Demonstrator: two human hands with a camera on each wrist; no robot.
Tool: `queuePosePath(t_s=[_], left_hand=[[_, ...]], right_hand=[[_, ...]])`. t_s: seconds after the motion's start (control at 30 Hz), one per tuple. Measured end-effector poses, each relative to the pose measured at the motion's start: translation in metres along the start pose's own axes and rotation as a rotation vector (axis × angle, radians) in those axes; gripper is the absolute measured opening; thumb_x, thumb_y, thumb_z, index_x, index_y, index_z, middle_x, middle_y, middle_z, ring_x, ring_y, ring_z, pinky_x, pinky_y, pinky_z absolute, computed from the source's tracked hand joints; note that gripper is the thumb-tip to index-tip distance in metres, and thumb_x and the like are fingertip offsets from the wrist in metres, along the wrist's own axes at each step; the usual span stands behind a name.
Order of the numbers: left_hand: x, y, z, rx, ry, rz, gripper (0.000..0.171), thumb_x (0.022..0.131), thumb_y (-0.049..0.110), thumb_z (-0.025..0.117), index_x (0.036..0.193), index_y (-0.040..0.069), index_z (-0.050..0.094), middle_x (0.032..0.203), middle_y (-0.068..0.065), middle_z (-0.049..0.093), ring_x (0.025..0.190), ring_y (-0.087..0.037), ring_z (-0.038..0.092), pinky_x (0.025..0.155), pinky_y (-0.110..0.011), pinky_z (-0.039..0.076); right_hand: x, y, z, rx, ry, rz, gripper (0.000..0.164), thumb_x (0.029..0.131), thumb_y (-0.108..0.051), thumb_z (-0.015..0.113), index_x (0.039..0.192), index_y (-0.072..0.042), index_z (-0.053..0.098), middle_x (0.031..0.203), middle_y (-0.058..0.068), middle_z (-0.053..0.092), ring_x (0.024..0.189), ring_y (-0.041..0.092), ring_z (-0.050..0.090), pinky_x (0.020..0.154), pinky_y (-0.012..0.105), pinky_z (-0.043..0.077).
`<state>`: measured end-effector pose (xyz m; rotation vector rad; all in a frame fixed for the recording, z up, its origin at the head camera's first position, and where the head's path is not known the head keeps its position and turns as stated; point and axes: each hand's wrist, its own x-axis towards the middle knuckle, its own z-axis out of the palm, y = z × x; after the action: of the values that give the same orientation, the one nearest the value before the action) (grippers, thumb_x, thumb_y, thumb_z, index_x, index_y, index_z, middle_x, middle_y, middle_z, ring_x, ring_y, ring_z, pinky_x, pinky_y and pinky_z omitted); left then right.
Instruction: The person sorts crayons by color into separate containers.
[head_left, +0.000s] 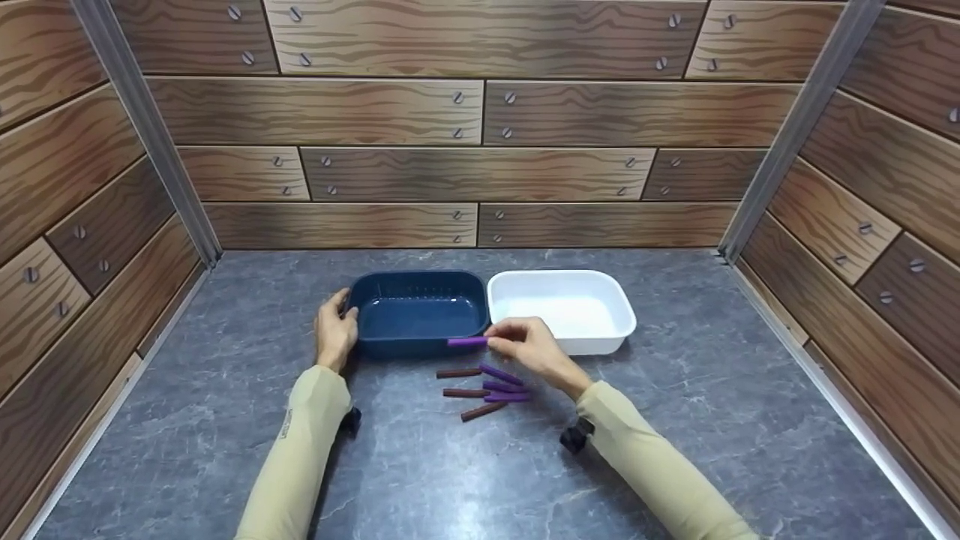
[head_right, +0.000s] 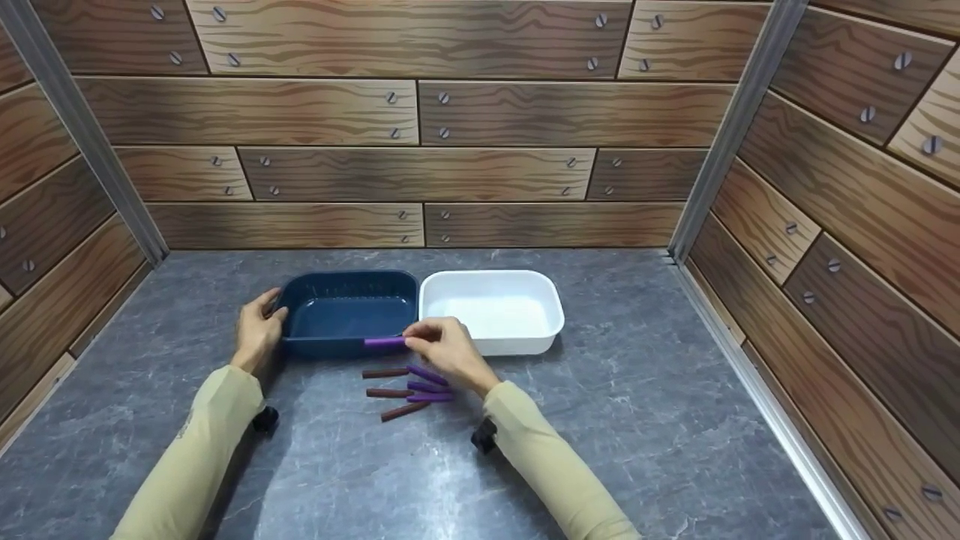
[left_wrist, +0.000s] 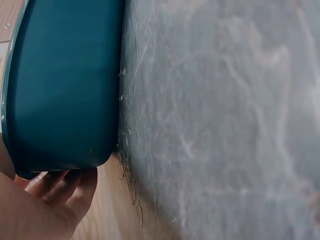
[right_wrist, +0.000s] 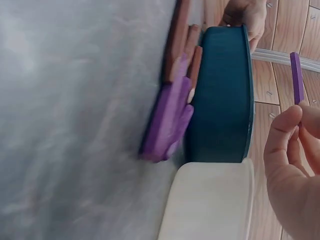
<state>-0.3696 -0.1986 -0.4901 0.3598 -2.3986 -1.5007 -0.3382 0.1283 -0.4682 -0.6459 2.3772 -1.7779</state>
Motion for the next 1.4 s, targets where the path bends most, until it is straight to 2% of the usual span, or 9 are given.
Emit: queuePosePath(t_s=[0.17,0.37,0.53,0.73,0.9,1.03,1.4], left_hand=[[0.001,0.0,-0.001,-0.007,0.02,-0.006,0.046,0.1,0.005,0.05,0.145,0.004,0.046,0.146,-0.019,0.049,0.136,-0.034,0.045,0.113,-0.044,0.036],[0.002,0.002,0.0,0.014,0.038,-0.01,0.045,0.099,0.005,0.049,0.145,0.005,0.047,0.143,-0.02,0.052,0.135,-0.034,0.046,0.113,-0.045,0.035],[0.001,0.004,0.001,0.041,0.046,-0.006,0.045,0.099,0.006,0.05,0.144,0.006,0.048,0.143,-0.02,0.053,0.135,-0.034,0.047,0.113,-0.047,0.035],[0.0,0.004,0.0,0.071,0.053,0.004,0.045,0.099,0.006,0.05,0.144,0.007,0.049,0.141,-0.021,0.054,0.134,-0.035,0.048,0.112,-0.048,0.036],[0.0,0.0,0.001,0.078,0.059,0.007,0.045,0.099,0.005,0.049,0.144,0.005,0.049,0.141,-0.02,0.054,0.134,-0.035,0.048,0.112,-0.047,0.036],[0.001,0.0,0.001,0.073,0.058,0.017,0.044,0.099,0.004,0.049,0.143,0.004,0.049,0.141,-0.021,0.053,0.134,-0.036,0.048,0.112,-0.047,0.036],[0.004,0.0,0.004,0.066,0.063,0.03,0.044,0.098,0.002,0.049,0.142,0.004,0.051,0.14,-0.021,0.054,0.132,-0.035,0.05,0.111,-0.046,0.038]], right_hand=[[0.019,-0.006,0.011,-0.048,0.069,0.002,0.012,0.091,-0.006,0.066,0.098,0.002,0.072,0.075,0.004,0.063,0.061,0.01,0.055,0.054,0.02,0.045],[0.044,-0.007,0.024,-0.109,0.111,0.016,0.012,0.092,-0.009,0.066,0.099,-0.004,0.073,0.088,0.02,0.069,0.061,0.01,0.057,0.053,0.02,0.045],[0.063,-0.007,0.034,-0.081,0.116,0.024,0.013,0.092,-0.008,0.065,0.101,-0.001,0.072,0.092,0.024,0.068,0.061,0.011,0.056,0.057,0.022,0.047],[0.084,-0.011,0.047,-0.069,0.139,0.048,0.014,0.092,-0.006,0.065,0.102,0.001,0.071,0.097,0.022,0.069,0.061,0.011,0.058,0.062,0.026,0.053],[0.1,-0.011,0.058,-0.113,0.152,0.089,0.012,0.092,-0.007,0.065,0.1,-0.002,0.072,0.089,0.01,0.07,0.063,0.015,0.062,0.062,0.025,0.053],[0.11,-0.011,0.063,-0.171,0.161,0.127,0.008,0.092,-0.008,0.066,0.096,-0.006,0.072,0.085,0.003,0.069,0.062,0.013,0.061,0.059,0.021,0.05],[0.122,-0.003,0.071,-0.175,0.194,0.206,0.009,0.091,-0.01,0.068,0.097,-0.007,0.074,0.088,0.005,0.071,0.062,0.01,0.059,0.058,0.021,0.049]])
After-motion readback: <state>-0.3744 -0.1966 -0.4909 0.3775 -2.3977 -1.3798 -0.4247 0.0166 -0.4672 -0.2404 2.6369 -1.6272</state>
